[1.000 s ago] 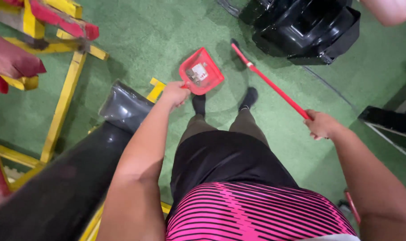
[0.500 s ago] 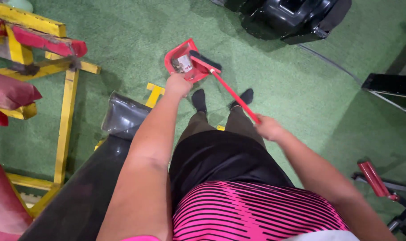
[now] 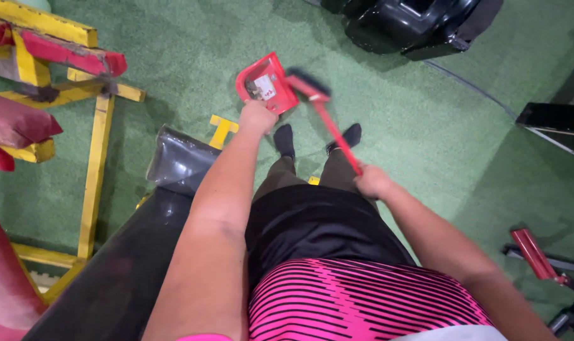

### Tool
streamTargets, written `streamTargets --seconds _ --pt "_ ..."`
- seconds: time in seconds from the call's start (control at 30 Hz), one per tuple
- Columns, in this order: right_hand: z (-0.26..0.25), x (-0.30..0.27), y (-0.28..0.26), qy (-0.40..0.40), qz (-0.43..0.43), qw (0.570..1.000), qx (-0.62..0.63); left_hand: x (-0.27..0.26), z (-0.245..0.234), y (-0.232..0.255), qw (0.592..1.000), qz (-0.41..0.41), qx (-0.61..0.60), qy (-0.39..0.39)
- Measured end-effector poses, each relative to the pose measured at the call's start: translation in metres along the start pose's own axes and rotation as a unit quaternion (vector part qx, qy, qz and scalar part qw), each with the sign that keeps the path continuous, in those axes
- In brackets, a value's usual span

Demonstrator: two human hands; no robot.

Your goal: Sweeping debris off a gym floor into a red dustpan using a handheld broom.

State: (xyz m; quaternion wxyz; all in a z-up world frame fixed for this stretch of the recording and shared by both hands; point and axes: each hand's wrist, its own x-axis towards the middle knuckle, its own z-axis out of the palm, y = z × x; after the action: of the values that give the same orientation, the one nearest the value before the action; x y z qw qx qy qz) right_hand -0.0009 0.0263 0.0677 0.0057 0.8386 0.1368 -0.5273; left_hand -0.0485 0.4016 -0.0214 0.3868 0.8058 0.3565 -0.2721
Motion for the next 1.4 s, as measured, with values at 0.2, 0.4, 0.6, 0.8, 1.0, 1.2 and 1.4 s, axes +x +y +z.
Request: streamTargets --seconds 0.2,0.4,0.6,0.8,1.0,1.2,1.4 --pt "-0.006 -0.019 0.052 0.082 -0.109 0.989 0.063 -0.049 -0.057 0.008 0.996 -0.035 -0.074 -0.04" --pt "-0.096 -0.017 0.042 0.044 0.107 0.988 0.103 -0.041 -0.084 -0.046 0.977 -0.088 -0.191 -0.045" --pt "-0.067 0.113 0.044 0.095 0.0 0.995 -0.022 -0.022 -0.054 -0.064 0.981 -0.08 -0.177 0.005" --pt "-0.048 0.019 -0.014 -0.007 0.01 1.0 -0.005 -0.039 -0.057 -0.024 0.99 -0.074 -0.119 -0.001" --pt "-0.091 -0.012 0.014 0.004 0.034 0.998 0.046 -0.038 -0.059 -0.022 0.993 -0.063 -0.102 0.0" --pt "-0.089 0.055 -0.003 0.127 -0.01 0.992 -0.025 -0.036 -0.041 -0.028 0.992 -0.072 -0.104 0.029" --pt "-0.038 0.04 -0.042 0.017 -0.017 0.997 -0.068 -0.025 -0.027 -0.033 0.996 -0.039 -0.06 0.053"
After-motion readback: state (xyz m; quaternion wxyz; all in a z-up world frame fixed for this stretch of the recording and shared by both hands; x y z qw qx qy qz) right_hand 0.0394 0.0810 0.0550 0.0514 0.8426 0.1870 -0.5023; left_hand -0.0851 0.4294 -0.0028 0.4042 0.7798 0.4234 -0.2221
